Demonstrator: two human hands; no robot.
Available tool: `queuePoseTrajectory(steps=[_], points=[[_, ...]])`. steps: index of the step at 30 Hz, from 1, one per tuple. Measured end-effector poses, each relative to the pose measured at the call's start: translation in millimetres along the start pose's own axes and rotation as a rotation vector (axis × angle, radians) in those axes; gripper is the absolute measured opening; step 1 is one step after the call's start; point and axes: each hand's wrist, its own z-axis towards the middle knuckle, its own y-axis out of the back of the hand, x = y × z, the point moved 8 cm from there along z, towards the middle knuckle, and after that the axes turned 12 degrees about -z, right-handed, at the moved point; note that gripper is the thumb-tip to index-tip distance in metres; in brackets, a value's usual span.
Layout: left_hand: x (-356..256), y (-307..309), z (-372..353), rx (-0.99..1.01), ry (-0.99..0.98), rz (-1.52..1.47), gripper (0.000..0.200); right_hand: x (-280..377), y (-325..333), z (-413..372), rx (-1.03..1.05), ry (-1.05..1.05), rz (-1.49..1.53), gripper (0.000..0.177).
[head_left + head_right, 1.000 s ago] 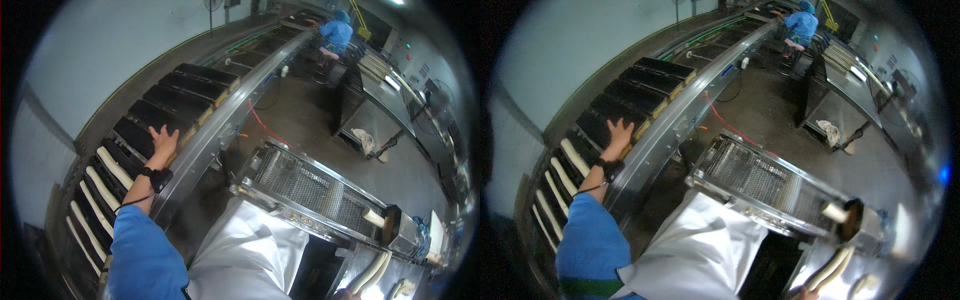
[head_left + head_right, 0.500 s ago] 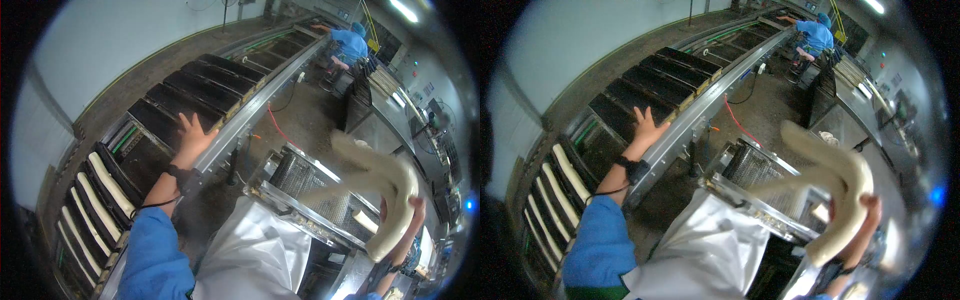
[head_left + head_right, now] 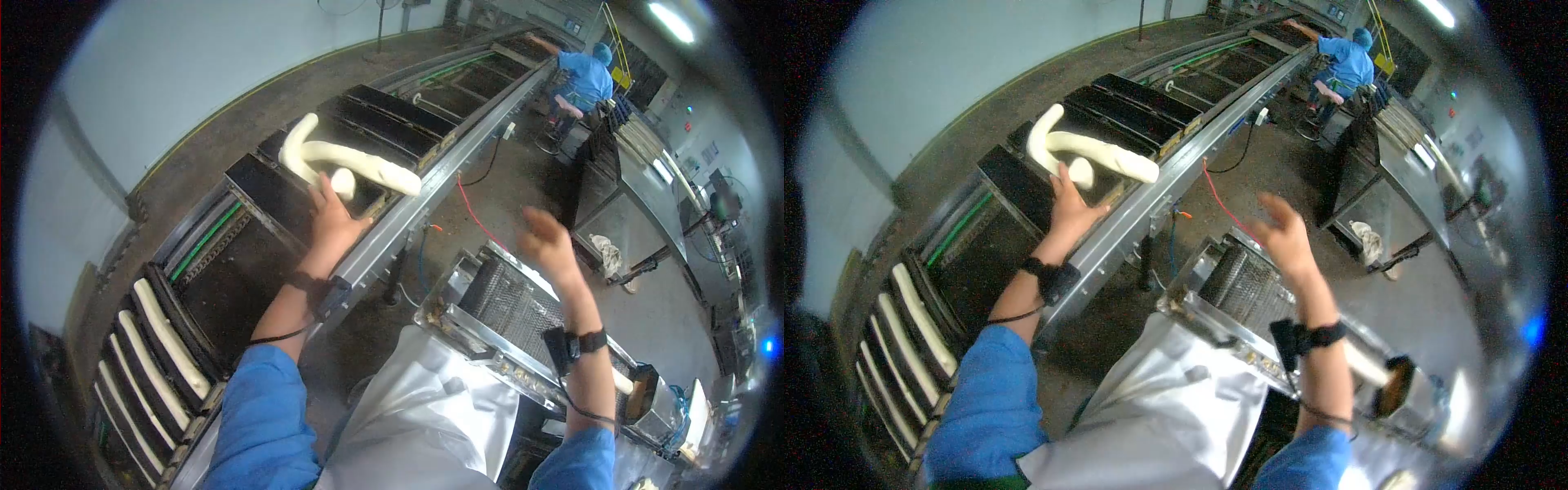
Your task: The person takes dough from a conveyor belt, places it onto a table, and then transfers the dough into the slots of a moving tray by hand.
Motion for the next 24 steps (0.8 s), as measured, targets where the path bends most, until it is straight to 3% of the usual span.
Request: queuePoseTrajectory(steps=[2,3,4,6,8,10,13,14,16,17,18,19,20,21,22,24], points=[[0,-4,3,0.058,0.025,0.051,0.116,-76,14,-30,-0.053,0.049,-0.572,0.059],[-1,-5,3,0.061,0.025,0.047,0.116,-130,18,-48,-0.077,-0.054,-0.841,0.068],[-2,-4,3,0.057,0.035,0.056,0.108,-143,24,-74,-0.002,-0.131,-1.008,0.069],[-3,-6,3,0.055,0.045,0.065,0.100,-243,39,-118,0.070,-0.481,-0.982,0.067],[-3,-12,4,0.119,0.081,0.161,0.086,-247,39,-156,0.018,-0.424,-0.987,0.068],[-10,-14,4,0.125,0.087,0.188,0.084,-238,47,-170,-0.034,-0.369,-0.995,0.068],[-12,-17,4,0.120,0.089,0.212,0.082,-205,36,-175,0.088,-0.279,-1.407,0.062],[-11,-18,5,0.111,0.087,0.207,0.082,-201,37,-171,0.085,-0.281,-1.407,0.062],[-11,-20,4,0.106,0.069,0.210,0.082,-200,42,-159,0.183,-0.470,-1.148,0.052],[-13,-21,5,0.097,0.054,0.213,0.081,-177,58,-142,0.091,-0.500,-1.097,0.048],[-14,-22,6,0.096,0.054,0.209,0.081,-155,82,-125,-0.112,-0.414,-1.005,0.044],[-14,-23,6,0.105,0.076,0.211,0.081,-152,111,-109,-0.186,-0.365,-0.840,0.041],[-14,-24,6,0.116,0.099,0.214,0.081,-118,140,-95,-0.387,-0.234,-0.522,0.038],[-16,-23,5,0.117,0.099,0.215,0.081,-88,166,-82,-0.505,-0.176,-0.439,0.031],[-17,-23,5,0.120,0.108,0.210,0.081,-52,181,-74,-0.533,-0.214,-0.120,0.032],[-17,-23,6,0.122,0.113,0.209,0.081,23,198,-49,-0.517,0.061,0.330,0.040]])
